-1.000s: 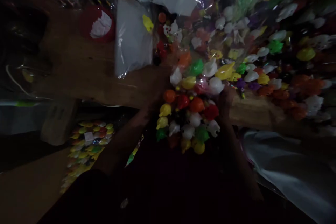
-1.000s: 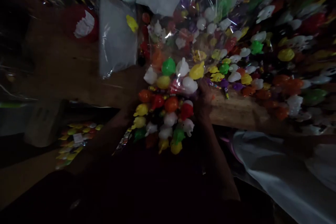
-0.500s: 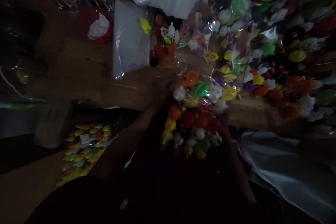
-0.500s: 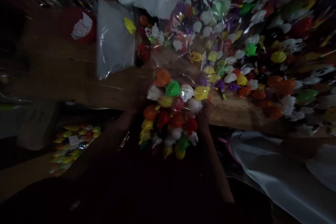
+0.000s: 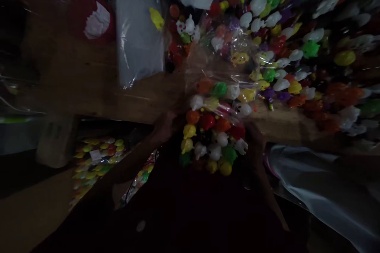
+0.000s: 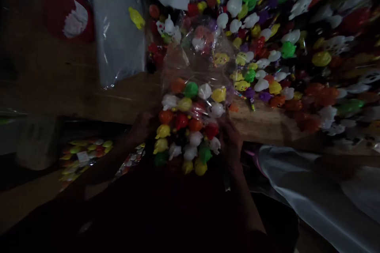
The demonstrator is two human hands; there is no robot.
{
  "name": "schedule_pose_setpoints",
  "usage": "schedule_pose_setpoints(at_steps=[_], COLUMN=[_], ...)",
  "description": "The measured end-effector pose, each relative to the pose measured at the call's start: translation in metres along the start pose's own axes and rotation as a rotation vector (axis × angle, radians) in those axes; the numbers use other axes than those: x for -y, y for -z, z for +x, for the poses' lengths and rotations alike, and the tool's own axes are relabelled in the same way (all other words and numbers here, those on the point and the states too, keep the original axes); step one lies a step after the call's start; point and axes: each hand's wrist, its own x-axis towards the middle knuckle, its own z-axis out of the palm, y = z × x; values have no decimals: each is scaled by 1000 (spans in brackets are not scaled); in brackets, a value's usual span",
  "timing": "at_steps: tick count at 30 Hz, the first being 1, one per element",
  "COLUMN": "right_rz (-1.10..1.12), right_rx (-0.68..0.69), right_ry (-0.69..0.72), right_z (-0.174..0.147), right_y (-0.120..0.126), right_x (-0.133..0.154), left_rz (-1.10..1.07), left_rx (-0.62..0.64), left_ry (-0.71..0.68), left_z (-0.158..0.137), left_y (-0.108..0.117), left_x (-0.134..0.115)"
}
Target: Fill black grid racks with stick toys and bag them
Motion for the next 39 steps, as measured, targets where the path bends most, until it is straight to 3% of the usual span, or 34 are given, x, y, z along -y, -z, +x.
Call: schedule_pose_setpoints(at_steps=[3,5,9,11,14,17,21,23,27,32,37,39], right_rz=[-120,-215,-284,-293,-297,-284,-309,-303,-199,-181,-213,-214], right_rx=[-228,-322,-265,-190,-191,-221,-151,-119,-4,330,308,357], right_ry=[18,22,10,34,109,148,159,185,207,154,126,85], right_z=[6,12,18,18,16,9,-13,-27,-50,-60,-69,-76], right_y=[-3,-2,5,10,14,17,30,37,45,47,46,50], right_x=[1,0,-2,-3,-4,-5,-11,-13,-4,11,3,0], left_rz=[-68,-105,84,295,508,566,606,610,614,606,683,670], left_rx=[-143,-268,-371,-375,-402,-342,-248,-172,-43,93,145,183], left_ry=[8,-67,-298,-463,-724,-895,-1188,-1255,-1312,-1362,-1295,-1307], left_z=[10,17,27,29,30,27,23,20,11,-10,-28,-35], left_y=[-14,-23,-26,-18,-3,11,21,23,27,35,36,35], left_x=[7,10,6,1,-7,-15,-24,-26,-22,-14,-8,-3])
